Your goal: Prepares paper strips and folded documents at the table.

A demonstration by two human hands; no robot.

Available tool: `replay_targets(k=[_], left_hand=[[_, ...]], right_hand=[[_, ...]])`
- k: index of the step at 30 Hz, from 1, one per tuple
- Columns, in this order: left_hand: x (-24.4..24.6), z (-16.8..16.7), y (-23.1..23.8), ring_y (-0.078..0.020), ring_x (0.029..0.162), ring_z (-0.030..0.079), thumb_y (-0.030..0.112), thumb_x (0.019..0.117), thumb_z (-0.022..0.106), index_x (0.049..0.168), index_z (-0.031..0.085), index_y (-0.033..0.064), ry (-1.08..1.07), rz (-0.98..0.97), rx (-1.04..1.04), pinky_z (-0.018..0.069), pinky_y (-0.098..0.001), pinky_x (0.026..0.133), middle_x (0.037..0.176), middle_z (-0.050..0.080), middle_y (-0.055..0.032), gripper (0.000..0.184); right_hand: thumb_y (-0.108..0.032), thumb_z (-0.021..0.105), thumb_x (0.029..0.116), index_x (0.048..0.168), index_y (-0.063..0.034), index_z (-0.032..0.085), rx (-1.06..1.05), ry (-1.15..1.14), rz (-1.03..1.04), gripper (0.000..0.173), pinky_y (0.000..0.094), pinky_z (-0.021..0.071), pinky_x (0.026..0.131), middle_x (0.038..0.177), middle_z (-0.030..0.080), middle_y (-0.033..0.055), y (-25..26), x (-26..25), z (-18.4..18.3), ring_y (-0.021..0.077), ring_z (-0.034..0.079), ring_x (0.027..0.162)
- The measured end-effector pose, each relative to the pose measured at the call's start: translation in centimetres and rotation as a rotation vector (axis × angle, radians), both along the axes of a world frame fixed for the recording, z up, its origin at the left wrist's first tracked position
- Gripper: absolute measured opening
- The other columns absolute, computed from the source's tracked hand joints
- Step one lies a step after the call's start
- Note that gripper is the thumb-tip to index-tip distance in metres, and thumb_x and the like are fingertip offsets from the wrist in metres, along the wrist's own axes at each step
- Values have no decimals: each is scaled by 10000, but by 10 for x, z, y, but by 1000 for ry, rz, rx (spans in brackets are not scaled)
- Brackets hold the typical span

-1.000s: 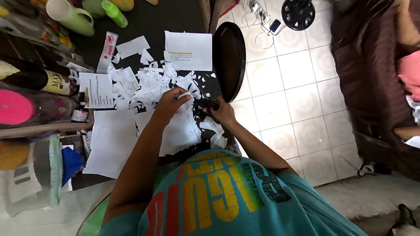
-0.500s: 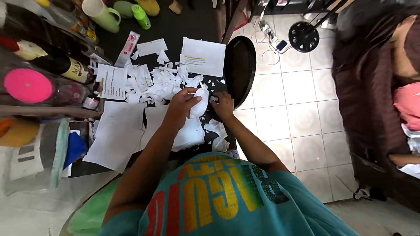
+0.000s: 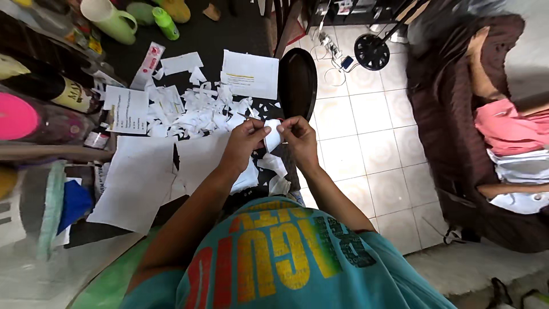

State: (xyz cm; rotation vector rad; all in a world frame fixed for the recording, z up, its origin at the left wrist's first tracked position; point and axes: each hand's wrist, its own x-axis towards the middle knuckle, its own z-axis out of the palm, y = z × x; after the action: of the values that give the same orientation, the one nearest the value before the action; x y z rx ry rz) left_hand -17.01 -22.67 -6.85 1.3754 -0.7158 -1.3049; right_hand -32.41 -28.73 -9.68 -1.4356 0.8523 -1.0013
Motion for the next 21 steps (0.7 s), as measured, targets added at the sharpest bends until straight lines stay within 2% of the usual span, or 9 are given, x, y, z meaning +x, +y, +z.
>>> replay_targets(k=[2, 4, 7, 15, 21], left_hand=[[0, 2, 3, -58, 792, 677, 60, 1011, 594, 1032, 631, 38, 6, -9, -1, 594, -261, 756, 908, 678, 11, 48], [-1, 2, 5, -59, 789, 678, 55, 1010, 594, 1031, 634, 34, 15, 0, -10, 594, -262, 753, 906, 682, 11, 50], [-3, -1, 7, -69, 797, 683, 33, 999, 598, 1027, 625, 37, 40, 18, -54, 602, -281, 764, 903, 676, 11, 39], [-7, 2, 11, -63, 803, 682, 1, 987, 603, 993, 633, 39, 70, -20, -81, 603, -278, 793, 888, 674, 21, 49], [-6, 5, 14, -53, 785, 680, -3, 989, 588, 942, 649, 63, 116, -39, -72, 598, -268, 774, 856, 687, 43, 102]], right_hand=[[-34, 665, 941, 1028, -1, 628, -50, 44, -20, 100, 204, 547, 730, 886, 643, 5, 1, -3, 1, 21, 616, 777], [-51, 685, 928, 1062, 39, 647, -212, 151, -81, 166, 222, 522, 724, 931, 649, 74, 6, -5, 1, 72, 607, 796], [-55, 695, 918, 1025, 58, 670, -392, 253, -116, 157, 215, 512, 679, 918, 648, 123, 15, -5, 9, 100, 605, 757], [-42, 675, 912, 992, 50, 691, -341, 337, -36, 123, 234, 563, 723, 921, 675, 130, 21, -6, 24, 114, 659, 773], [-42, 661, 876, 914, 43, 672, -398, 293, 10, 94, 226, 534, 660, 858, 648, 108, 16, -9, 18, 99, 622, 722]])
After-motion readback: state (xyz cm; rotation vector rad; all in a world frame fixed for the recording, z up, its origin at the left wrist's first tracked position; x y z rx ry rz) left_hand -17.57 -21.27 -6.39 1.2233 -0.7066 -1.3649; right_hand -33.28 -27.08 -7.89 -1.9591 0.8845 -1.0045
